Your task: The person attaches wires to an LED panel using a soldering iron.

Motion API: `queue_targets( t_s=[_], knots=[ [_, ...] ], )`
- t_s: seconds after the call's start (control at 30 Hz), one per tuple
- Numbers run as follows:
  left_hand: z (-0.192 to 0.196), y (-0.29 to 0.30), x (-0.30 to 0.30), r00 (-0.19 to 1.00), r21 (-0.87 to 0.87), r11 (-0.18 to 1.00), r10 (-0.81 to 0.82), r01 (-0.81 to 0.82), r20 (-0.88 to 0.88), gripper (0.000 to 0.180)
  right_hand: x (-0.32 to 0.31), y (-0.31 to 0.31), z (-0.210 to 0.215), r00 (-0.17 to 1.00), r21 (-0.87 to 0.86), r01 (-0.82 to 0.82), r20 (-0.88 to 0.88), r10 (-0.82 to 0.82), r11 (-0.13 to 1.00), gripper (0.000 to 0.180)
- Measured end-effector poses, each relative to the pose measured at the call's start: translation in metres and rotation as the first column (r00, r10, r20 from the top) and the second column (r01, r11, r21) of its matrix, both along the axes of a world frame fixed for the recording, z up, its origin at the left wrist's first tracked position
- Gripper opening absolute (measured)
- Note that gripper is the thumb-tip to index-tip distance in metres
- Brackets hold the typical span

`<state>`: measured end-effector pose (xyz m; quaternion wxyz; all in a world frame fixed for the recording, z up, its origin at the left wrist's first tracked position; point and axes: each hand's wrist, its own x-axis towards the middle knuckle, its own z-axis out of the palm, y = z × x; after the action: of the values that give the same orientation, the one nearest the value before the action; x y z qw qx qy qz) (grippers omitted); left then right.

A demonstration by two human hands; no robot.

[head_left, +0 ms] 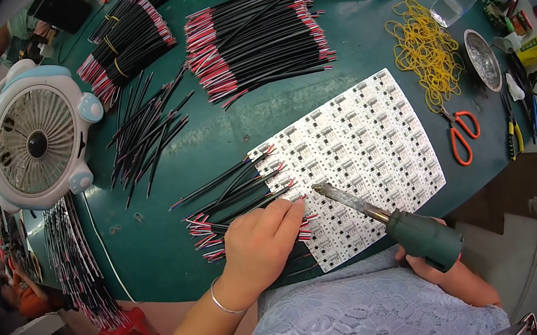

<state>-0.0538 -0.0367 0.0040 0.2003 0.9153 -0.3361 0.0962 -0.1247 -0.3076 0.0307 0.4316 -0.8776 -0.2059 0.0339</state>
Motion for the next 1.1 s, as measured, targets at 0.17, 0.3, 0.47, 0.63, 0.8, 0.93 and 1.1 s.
queue_targets(
  t_s=[0.17, 0.3, 0.47, 0.63, 0.8, 0.93, 1.1],
  knots=[
    [0.001, 0.001, 0.001, 1.000, 0.040, 0.999, 0.003, -0.003, -0.011, 0.024, -0.008, -0.002, -0.002, 0.997, -0.017, -0.037, -0.075, 0.035, 0.999, 0.026],
    [0.002, -0.001, 0.004, 1.000, 0.004, 1.000, -0.001, 0.001, -0.026, 0.023, -0.021, -0.006, -0.016, 0.961, 0.171, 0.137, -0.262, -0.089, 0.976, 0.026],
    [0.001, -0.002, 0.003, 0.999, -0.039, 0.999, 0.015, -0.016, -0.032, 0.024, -0.019, -0.006, -0.019, 0.979, 0.180, 0.081, -0.201, -0.044, 0.980, 0.028],
    [0.003, -0.004, 0.001, 0.996, -0.023, 0.999, 0.046, -0.047, -0.070, 0.027, -0.018, -0.007, -0.014, 0.974, 0.128, 0.079, -0.221, -0.049, 0.989, 0.028],
    [0.006, -0.006, 0.002, 0.994, -0.007, 0.998, 0.059, -0.060, -0.088, 0.027, -0.010, -0.002, -0.007, 0.986, 0.052, 0.068, -0.159, -0.059, 0.996, 0.027],
    [0.006, -0.006, 0.002, 0.996, -0.011, 0.998, 0.054, -0.055, -0.072, 0.026, -0.021, -0.005, -0.007, 0.945, 0.037, 0.172, -0.288, -0.154, 0.984, 0.026],
    [0.003, -0.003, 0.005, 0.993, -0.039, 0.998, 0.041, -0.046, -0.108, 0.024, -0.017, -0.007, -0.007, 0.983, 0.005, 0.068, -0.174, -0.066, 0.998, 0.025]
  ],
)
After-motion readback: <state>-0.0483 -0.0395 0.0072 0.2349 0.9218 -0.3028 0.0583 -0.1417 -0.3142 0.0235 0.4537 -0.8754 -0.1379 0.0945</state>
